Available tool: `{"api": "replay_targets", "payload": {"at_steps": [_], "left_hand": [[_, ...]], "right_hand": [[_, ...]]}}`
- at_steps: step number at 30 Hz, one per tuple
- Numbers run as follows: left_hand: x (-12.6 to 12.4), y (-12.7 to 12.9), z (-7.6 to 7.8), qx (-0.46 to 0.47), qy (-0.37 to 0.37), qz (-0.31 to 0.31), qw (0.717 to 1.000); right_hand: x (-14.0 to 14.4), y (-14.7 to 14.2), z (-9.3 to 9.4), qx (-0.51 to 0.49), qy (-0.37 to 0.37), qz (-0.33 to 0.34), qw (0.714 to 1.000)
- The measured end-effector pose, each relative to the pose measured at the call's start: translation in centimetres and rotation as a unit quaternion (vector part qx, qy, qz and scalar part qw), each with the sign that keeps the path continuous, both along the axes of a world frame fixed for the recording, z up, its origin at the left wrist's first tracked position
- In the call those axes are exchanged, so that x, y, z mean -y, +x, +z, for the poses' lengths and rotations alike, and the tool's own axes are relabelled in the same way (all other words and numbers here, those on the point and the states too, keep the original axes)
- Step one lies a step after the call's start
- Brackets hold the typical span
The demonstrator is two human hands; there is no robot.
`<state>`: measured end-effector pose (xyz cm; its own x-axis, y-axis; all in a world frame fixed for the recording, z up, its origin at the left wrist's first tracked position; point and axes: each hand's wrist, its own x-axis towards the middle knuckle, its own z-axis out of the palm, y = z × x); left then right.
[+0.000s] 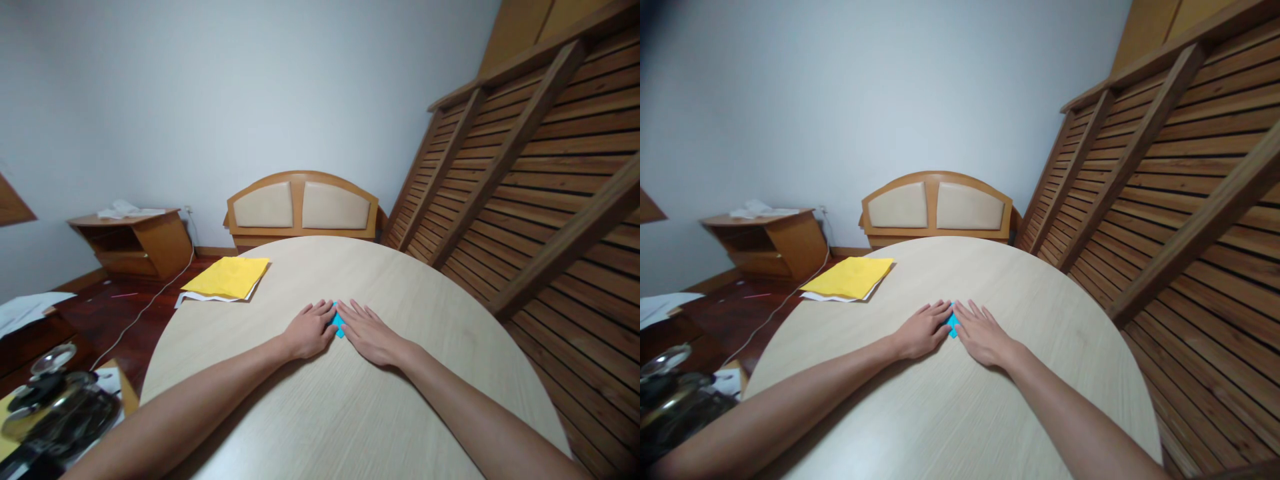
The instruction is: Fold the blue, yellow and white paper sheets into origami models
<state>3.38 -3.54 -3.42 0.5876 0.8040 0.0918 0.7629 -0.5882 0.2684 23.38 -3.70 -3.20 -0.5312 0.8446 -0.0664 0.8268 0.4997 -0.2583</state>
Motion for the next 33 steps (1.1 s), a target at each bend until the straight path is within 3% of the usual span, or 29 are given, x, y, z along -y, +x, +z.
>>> {"api": "replay_targets", "payload": {"at_steps": [19, 33], "left_hand": [[-0.38, -0.36, 0.25, 0.005, 0.012, -0.01, 1.0], [0.13, 0.08, 0.69, 0.004, 0.013, 0.017, 1.0]], "right_hand": [[-0.12, 0.27, 0.27, -0.007, -0.021, 0.009, 1.0], [-0.05, 0.25, 0.14, -0.007, -0.01, 0.015, 1.0]]}}
